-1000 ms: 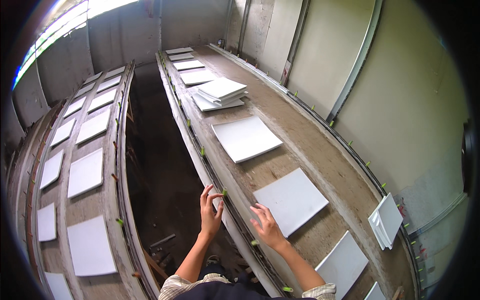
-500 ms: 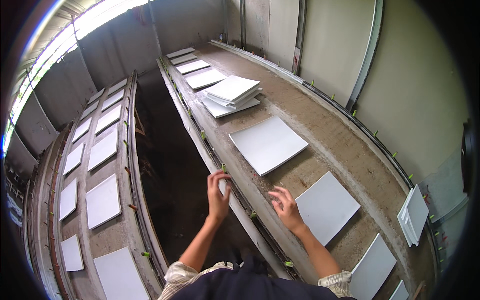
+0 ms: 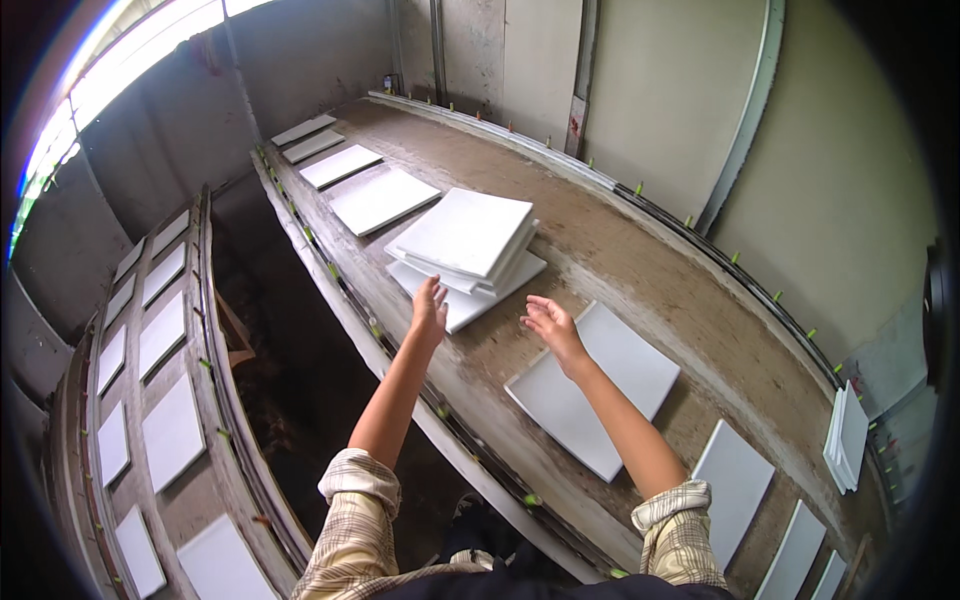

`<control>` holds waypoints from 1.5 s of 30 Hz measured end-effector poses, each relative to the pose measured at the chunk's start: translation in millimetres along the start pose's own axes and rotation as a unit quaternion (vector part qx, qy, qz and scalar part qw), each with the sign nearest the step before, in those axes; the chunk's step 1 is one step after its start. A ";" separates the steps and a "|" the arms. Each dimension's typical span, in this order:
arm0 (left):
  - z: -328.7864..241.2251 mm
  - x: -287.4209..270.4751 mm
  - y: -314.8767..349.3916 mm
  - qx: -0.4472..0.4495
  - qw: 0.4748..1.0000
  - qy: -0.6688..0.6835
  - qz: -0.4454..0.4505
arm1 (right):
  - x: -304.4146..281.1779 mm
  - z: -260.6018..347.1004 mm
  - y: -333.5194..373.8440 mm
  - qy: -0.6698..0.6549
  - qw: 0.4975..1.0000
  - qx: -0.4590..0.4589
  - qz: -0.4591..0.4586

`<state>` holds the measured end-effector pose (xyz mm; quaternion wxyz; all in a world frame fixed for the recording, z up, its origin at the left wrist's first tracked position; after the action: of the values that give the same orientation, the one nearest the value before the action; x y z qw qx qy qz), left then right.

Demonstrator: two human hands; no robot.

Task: The person repeatedly picks up white rectangular panels from a stack and places them into a wooden frame on a workbench. They align the panels within the frame and then remove them to place them onto a growing stack on the left side of the bench. This cycle of picking, framing, and restacking is performed continuously throughout the video.

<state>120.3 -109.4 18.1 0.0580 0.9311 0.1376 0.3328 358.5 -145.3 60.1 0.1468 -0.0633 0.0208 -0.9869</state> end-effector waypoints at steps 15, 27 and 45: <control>27.3 -2.9 -84.6 -0.169 0.981 -0.047 -0.080 | 17.5 -51.4 -116.3 0.166 0.939 0.194 -0.231; 43.9 82.2 -35.9 -0.115 0.985 0.066 0.106 | -34.0 30.7 -87.8 0.032 0.965 -0.041 -0.256; 199.1 352.9 476.6 -0.428 0.748 0.026 0.507 | -197.4 225.4 524.3 0.010 0.861 -0.167 -0.481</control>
<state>611.9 -464.0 172.5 0.2695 0.7325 -0.5102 0.3613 725.8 -593.9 228.8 -0.3593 -0.0794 0.1537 -0.9171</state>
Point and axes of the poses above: each hand's wrist, its own y-axis away from the middle knuckle, its own x-axis out of the palm, z = x × y, the point moved 10 cm from there along -y, towards the middle knuckle, and after that the axes turned 5 degrees about z, right-handed, at the moved point
